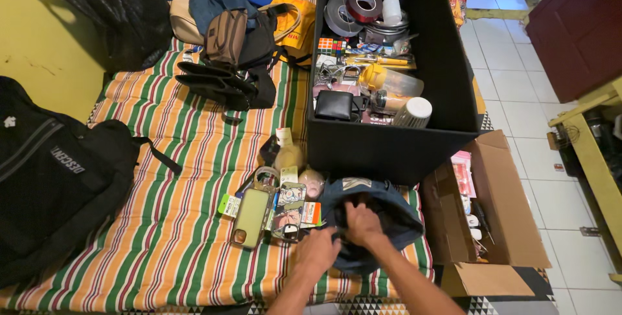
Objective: The person unpacks a small blue sling bag on a bed, taking out a wallet, phone, medicine packets, and small boxes, and places the items one by one into a large black storage box filled with personal belongings. They continue sorting loose items from the bed into the box.
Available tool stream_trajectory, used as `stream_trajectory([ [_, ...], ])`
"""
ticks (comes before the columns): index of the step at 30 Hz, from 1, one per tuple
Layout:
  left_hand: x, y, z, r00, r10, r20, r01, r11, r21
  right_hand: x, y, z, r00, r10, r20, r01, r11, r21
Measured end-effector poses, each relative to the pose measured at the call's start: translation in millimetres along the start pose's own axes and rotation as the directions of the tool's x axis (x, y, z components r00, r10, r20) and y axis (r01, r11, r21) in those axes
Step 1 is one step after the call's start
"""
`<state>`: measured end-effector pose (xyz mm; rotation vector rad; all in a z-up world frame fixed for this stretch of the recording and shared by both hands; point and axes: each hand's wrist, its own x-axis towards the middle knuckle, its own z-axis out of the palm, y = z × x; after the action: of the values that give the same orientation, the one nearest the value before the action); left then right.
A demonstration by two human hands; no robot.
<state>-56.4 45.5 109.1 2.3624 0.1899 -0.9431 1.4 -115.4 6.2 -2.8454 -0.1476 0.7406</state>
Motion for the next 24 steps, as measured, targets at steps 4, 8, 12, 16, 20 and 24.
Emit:
stream_trajectory([
  [4, 13, -19, 3, 0.974, 0.082, -0.212, -0.068, 0.995, 0.075, -3, -12, -3, 0.998, -0.011, -0.059, 0.016, 0.997, 0.079],
  [8, 31, -28, 8, 0.935, 0.040, -0.351, -0.078, 0.992, -0.097, -29, -24, -31, 0.973, 0.073, -0.220, -0.009, 0.960, 0.278],
  [12, 41, -38, 11, 0.881, 0.069, -0.468, -0.174, 0.967, -0.186, -66, -45, -71, 0.937, 0.154, -0.314, -0.068, 0.961, 0.270],
  [16, 42, -36, 8, 0.917, -0.027, -0.398, -0.070, 0.971, -0.227, -75, -52, -128, 0.951, 0.235, -0.202, -0.133, 0.899, 0.417],
  [20, 35, -30, 6, 0.945, -0.052, -0.323, -0.008, 0.983, -0.181, -67, -57, -149, 0.971, 0.156, -0.179, -0.001, 0.758, 0.652],
  [24, 23, -23, 10, 0.963, 0.041, -0.265, -0.056, 0.997, -0.051, -67, -33, -147, 0.918, 0.132, -0.375, 0.047, 0.901, 0.432],
])
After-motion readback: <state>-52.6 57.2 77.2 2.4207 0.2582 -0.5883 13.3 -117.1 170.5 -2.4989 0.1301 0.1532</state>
